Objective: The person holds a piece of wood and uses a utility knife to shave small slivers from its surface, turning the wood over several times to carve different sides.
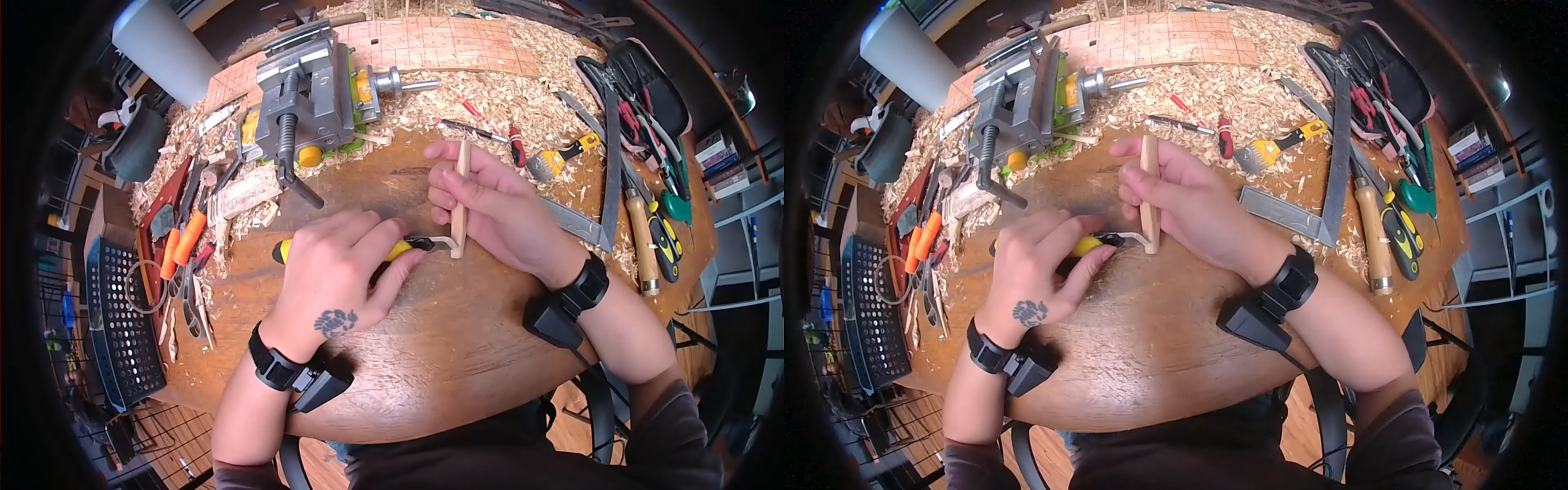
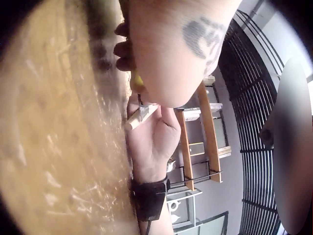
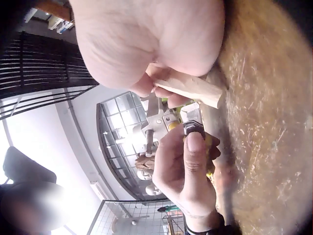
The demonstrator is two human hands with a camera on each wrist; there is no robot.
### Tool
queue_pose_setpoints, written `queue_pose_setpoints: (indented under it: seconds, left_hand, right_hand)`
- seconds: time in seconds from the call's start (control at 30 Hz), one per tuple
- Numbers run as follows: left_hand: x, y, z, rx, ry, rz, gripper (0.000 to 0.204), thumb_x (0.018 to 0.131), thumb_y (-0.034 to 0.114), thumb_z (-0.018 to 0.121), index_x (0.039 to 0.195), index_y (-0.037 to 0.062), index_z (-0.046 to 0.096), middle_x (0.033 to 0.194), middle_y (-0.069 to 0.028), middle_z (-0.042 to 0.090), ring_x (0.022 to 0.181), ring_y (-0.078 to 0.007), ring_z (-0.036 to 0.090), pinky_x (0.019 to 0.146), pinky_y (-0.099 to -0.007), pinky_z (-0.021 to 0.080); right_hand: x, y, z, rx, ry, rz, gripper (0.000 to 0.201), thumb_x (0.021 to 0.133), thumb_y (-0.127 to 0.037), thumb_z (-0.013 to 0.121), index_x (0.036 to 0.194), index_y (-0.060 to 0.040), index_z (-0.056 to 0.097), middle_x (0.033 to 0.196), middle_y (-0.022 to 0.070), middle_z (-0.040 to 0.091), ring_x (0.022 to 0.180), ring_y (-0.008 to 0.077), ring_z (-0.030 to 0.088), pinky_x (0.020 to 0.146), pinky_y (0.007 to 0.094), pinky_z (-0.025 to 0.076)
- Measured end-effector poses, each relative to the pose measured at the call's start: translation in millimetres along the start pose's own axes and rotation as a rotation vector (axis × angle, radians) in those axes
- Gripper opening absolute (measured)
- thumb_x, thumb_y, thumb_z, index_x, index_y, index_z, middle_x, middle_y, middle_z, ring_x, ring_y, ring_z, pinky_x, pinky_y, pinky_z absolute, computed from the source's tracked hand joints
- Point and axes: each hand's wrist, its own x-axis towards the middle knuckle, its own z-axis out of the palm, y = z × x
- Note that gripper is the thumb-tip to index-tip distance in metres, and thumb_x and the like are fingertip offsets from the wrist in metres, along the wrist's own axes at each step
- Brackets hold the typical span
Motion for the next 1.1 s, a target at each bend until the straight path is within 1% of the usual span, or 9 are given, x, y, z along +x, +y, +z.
queue_pose_setpoints:
  seconds: [0.1, 0.33, 0.43, 0.63, 0.7, 0.8, 0.93, 1.0, 1.1]
  left_hand:
    - [-1.4, -1.2, 2.2, 0.025, -0.022, -0.020, 0.021, 0.081, 0.015, 0.082, 0.092, 0.0015, 0.072, 0.075, -0.0136, 0.063, 0.069, -0.0332, 0.065, 0.063, -0.0402, 0.052]
    - [-1.6, -2.2, 11.8, 0.058, 0.016, 0.087, 0.020, 0.081, 0.018, 0.081, 0.091, 0.0056, 0.070, 0.076, -0.0083, 0.060, 0.066, -0.0287, 0.063, 0.056, -0.0399, 0.050]
    - [-1.5, -3.1, 13.1, 0.087, 0.029, 0.118, 0.020, 0.081, 0.018, 0.081, 0.092, 0.0058, 0.071, 0.075, -0.0070, 0.059, 0.066, -0.0265, 0.063, 0.056, -0.0383, 0.050]
    - [-0.2, -0.6, 11.6, 0.134, 0.041, 0.171, 0.020, 0.080, 0.018, 0.081, 0.093, 0.0053, 0.072, 0.075, -0.0056, 0.059, 0.064, -0.0241, 0.063, 0.055, -0.0360, 0.050]
    - [-1.1, 0.1, 12.3, 0.151, 0.043, 0.151, 0.021, 0.080, 0.018, 0.081, 0.094, 0.0056, 0.072, 0.076, -0.0057, 0.060, 0.064, -0.0244, 0.063, 0.055, -0.0362, 0.051]
    - [-2.2, -1.7, 12.4, 0.154, 0.046, 0.141, 0.020, 0.081, 0.019, 0.081, 0.093, 0.0060, 0.072, 0.077, -0.0057, 0.061, 0.063, -0.0244, 0.063, 0.055, -0.0362, 0.051]
    - [-1.7, -1.8, 12.6, 0.173, 0.048, 0.160, 0.021, 0.081, 0.019, 0.081, 0.093, 0.0060, 0.071, 0.076, -0.0056, 0.061, 0.063, -0.0244, 0.063, 0.055, -0.0364, 0.051]
    - [-1.6, 1.0, 10.8, 0.170, 0.012, 0.132, 0.022, 0.080, 0.016, 0.083, 0.095, 0.0028, 0.073, 0.074, -0.0090, 0.062, 0.062, -0.0279, 0.064, 0.057, -0.0380, 0.051]
    - [-1.2, 1.5, 10.6, 0.176, 0.009, 0.136, 0.022, 0.080, 0.016, 0.083, 0.095, 0.0032, 0.074, 0.074, -0.0088, 0.061, 0.062, -0.0274, 0.064, 0.057, -0.0378, 0.051]
  right_hand:
    - [-1.4, -1.7, 6.8, -0.113, 0.045, 0.013, 0.039, 0.109, -0.015, 0.054, 0.145, -0.0029, 0.047, 0.099, -0.0007, 0.048, 0.095, 0.0121, 0.049, 0.092, 0.0317, 0.046]
    - [-1.6, 0.0, 8.7, -0.281, 0.080, -0.029, 0.044, 0.109, -0.015, 0.054, 0.150, -0.0012, 0.044, 0.099, 0.0004, 0.049, 0.095, 0.0129, 0.049, 0.092, 0.0327, 0.046]
    - [-1.2, -0.7, 7.3, -0.336, 0.087, -0.059, 0.039, 0.109, -0.016, 0.054, 0.145, -0.0021, 0.046, 0.100, 0.0009, 0.049, 0.096, 0.0131, 0.050, 0.092, 0.0332, 0.047]
    - [1.4, 5.2, 1.4, -0.191, 0.060, -0.079, 0.027, 0.111, -0.021, 0.053, 0.133, -0.0071, 0.047, 0.100, 0.0004, 0.051, 0.095, 0.0123, 0.052, 0.091, 0.0318, 0.047]
    - [2.0, 2.7, 0.6, -0.553, 0.043, -0.072, 0.027, 0.111, -0.029, 0.056, 0.129, -0.0091, 0.051, 0.099, -0.0021, 0.057, 0.089, 0.0066, 0.055, 0.078, 0.0237, 0.046]
    - [-0.9, -0.2, 9.8, -0.733, 0.078, -0.122, 0.029, 0.109, -0.032, 0.059, 0.126, -0.0090, 0.054, 0.095, -0.0030, 0.057, 0.085, 0.0051, 0.053, 0.074, 0.0236, 0.045]
    - [-1.1, -3.2, 10.8, -0.784, 0.102, -0.114, 0.030, 0.106, -0.031, 0.065, 0.124, -0.0078, 0.058, 0.091, -0.0049, 0.056, 0.081, 0.0042, 0.052, 0.072, 0.0232, 0.045]
    - [-0.8, -6.6, 10.7, -0.829, 0.090, -0.112, 0.032, 0.105, -0.030, 0.067, 0.126, -0.0068, 0.060, 0.087, -0.0065, 0.054, 0.079, 0.0031, 0.051, 0.070, 0.0227, 0.045]
    - [0.0, -3.0, 5.4, -0.757, 0.098, -0.114, 0.033, 0.104, -0.028, 0.068, 0.129, -0.0060, 0.062, 0.088, -0.0064, 0.056, 0.079, 0.0025, 0.052, 0.070, 0.0220, 0.045]
